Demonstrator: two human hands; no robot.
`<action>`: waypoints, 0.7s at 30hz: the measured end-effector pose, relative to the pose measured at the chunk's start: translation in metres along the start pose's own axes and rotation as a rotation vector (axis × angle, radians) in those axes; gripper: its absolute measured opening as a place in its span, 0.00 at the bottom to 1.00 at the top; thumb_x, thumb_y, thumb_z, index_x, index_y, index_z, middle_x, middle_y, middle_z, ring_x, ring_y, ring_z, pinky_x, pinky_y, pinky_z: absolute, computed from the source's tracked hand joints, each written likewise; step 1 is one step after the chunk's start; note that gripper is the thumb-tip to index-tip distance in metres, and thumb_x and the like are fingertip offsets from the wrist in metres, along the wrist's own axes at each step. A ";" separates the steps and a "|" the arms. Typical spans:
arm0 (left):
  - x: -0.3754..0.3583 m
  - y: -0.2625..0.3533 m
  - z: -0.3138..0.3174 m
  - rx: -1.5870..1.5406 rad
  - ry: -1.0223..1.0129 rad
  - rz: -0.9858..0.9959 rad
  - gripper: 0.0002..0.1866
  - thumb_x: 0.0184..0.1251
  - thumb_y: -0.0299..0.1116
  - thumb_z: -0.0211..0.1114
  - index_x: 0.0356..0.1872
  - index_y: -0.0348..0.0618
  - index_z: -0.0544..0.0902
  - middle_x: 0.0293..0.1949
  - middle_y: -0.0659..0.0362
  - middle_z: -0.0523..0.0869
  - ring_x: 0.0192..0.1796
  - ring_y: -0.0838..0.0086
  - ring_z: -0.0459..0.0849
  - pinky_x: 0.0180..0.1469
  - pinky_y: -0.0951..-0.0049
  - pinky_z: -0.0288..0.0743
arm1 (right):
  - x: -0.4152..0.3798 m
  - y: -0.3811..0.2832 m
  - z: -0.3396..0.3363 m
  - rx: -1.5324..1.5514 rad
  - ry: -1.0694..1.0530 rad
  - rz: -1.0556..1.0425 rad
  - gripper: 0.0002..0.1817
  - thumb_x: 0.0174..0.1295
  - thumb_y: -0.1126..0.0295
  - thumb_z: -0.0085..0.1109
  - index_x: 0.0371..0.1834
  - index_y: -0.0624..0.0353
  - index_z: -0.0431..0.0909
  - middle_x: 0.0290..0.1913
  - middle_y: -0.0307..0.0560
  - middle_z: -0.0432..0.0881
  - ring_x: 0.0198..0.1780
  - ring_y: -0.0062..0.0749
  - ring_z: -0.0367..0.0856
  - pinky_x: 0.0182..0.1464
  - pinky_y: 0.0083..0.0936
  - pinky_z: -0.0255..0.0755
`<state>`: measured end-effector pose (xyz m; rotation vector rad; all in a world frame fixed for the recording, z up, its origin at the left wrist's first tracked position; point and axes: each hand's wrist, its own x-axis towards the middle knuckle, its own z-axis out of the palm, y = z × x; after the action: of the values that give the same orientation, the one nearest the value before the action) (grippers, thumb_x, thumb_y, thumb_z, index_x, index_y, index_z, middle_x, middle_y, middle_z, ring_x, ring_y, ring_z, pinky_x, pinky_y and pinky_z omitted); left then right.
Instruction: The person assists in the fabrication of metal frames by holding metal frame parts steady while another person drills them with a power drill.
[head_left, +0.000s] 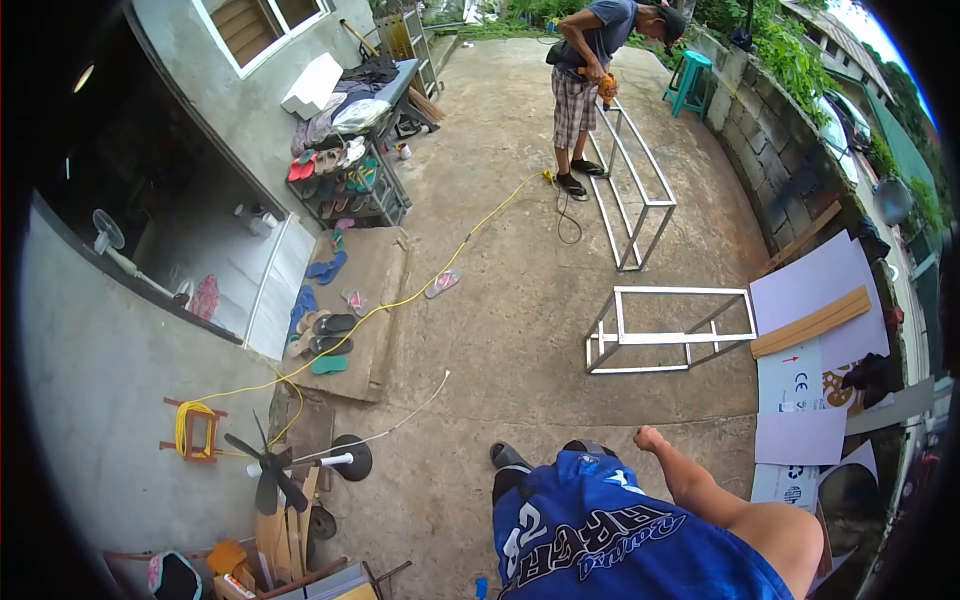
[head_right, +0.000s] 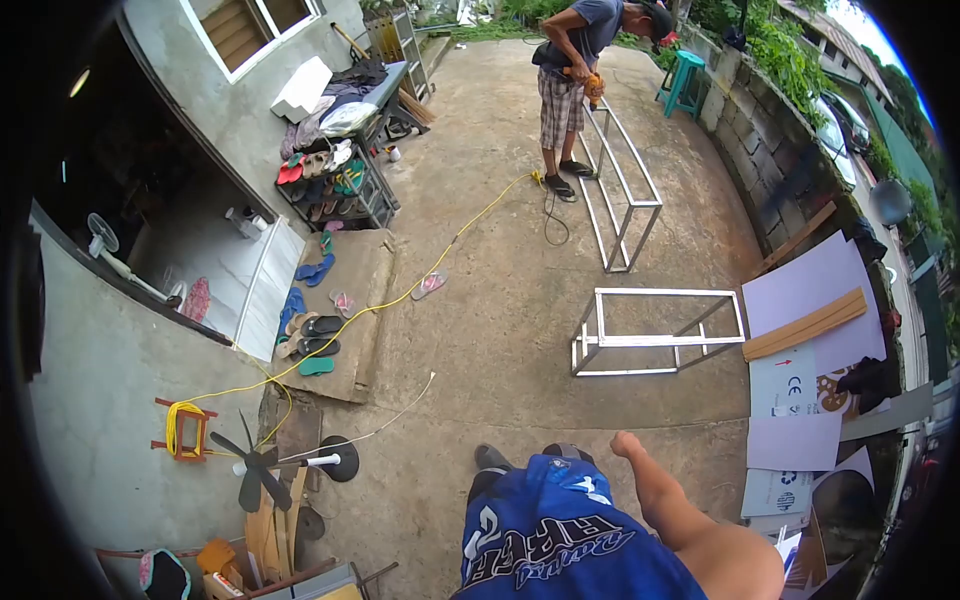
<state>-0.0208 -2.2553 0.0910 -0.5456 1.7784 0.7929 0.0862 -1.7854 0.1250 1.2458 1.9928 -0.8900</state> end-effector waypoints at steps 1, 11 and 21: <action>0.008 0.013 -0.018 0.043 -0.014 0.006 0.09 0.55 0.31 0.68 0.35 0.42 0.78 0.21 0.57 0.80 0.19 0.72 0.78 0.19 0.72 0.69 | 0.004 -0.003 0.004 0.053 0.000 0.030 0.21 0.58 0.63 0.48 0.44 0.70 0.82 0.51 0.71 0.79 0.57 0.58 0.78 0.59 0.44 0.72; 0.100 0.237 -0.242 0.133 0.140 0.329 0.11 0.54 0.28 0.70 0.35 0.43 0.76 0.23 0.60 0.81 0.20 0.74 0.78 0.18 0.78 0.66 | -0.011 -0.114 0.083 0.349 0.057 0.099 0.25 0.59 0.53 0.52 0.48 0.63 0.83 0.53 0.68 0.79 0.58 0.57 0.77 0.60 0.43 0.72; 0.070 0.527 -0.143 0.020 -0.084 0.754 0.10 0.64 0.36 0.67 0.39 0.45 0.76 0.29 0.62 0.82 0.28 0.78 0.80 0.25 0.78 0.69 | 0.022 -0.147 0.069 0.663 0.285 0.286 0.22 0.57 0.55 0.54 0.44 0.63 0.83 0.49 0.68 0.81 0.55 0.59 0.79 0.58 0.45 0.73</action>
<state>-0.5014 -2.0046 0.1888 0.2039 1.9140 1.2783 -0.0468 -1.8773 0.0993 2.0636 1.6986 -1.3404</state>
